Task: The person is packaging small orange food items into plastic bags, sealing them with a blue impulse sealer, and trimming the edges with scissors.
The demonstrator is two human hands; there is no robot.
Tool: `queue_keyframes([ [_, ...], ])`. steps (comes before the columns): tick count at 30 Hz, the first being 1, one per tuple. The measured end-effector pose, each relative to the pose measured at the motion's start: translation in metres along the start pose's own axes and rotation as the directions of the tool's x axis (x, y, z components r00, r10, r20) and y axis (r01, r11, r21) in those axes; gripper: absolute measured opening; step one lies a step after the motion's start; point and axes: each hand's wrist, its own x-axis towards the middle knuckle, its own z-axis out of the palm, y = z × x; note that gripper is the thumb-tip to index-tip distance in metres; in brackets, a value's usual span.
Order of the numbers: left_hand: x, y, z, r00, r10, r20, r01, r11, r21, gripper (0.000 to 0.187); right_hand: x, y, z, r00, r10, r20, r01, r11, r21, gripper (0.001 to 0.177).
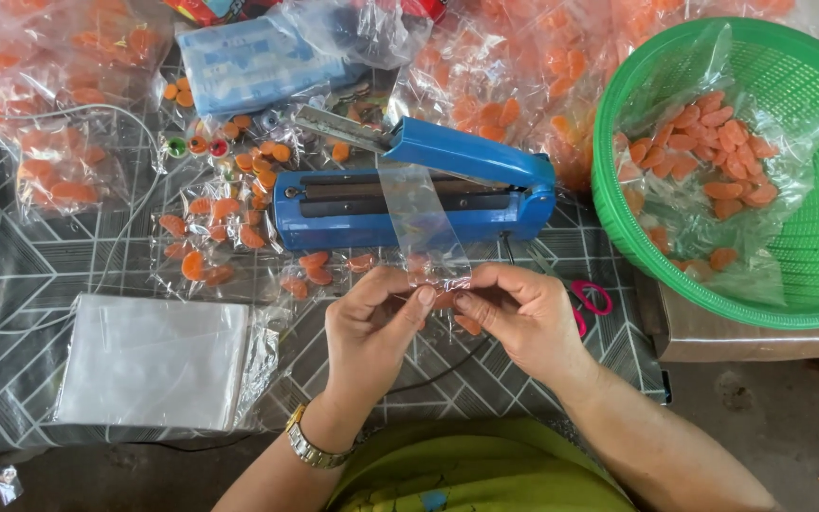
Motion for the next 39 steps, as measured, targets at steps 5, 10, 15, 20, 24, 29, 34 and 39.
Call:
queue_keyframes([
  [5,0.001,0.003,0.002,1.000,0.017,-0.016,-0.017,0.999,-0.029,0.008,0.002,-0.004,0.006,0.999,0.007,-0.039,-0.004,0.998,0.063,0.007],
  [10,0.000,0.009,0.000,0.999,-0.024,-0.023,0.023,0.999,-0.031,0.008,0.003,0.006,0.001,0.999,-0.017,-0.042,0.020,0.996,0.088,0.006],
  [15,0.001,0.022,-0.003,0.979,-0.185,0.090,0.179,0.981,0.073,0.012,0.004,0.010,0.001,0.999,-0.038,-0.036,0.040,0.997,0.067,0.010],
  [20,0.002,0.014,-0.004,0.968,-0.242,0.063,0.239,0.969,0.055,0.014,0.004,0.014,0.001,0.999,-0.049,-0.022,0.049,0.998,0.033,0.008],
  [24,0.005,0.007,-0.005,0.968,-0.249,0.035,0.246,0.966,0.086,0.020,0.008,0.010,0.004,0.999,-0.036,-0.040,0.033,0.997,-0.069,0.009],
  [29,0.021,-0.006,-0.002,0.934,-0.357,0.034,0.341,0.915,0.217,0.027,0.034,0.017,-0.003,0.990,-0.139,-0.031,0.119,0.923,-0.365,0.013],
  [34,0.055,-0.007,0.004,0.865,-0.500,-0.041,0.501,0.864,0.053,0.034,0.078,-0.012,-0.022,0.779,-0.626,-0.011,0.452,0.574,-0.683,0.017],
  [39,0.076,0.016,0.017,0.767,-0.642,-0.001,0.642,0.767,0.010,0.028,0.161,-0.044,-0.027,0.895,-0.388,0.221,0.396,0.464,-0.792,0.035],
])
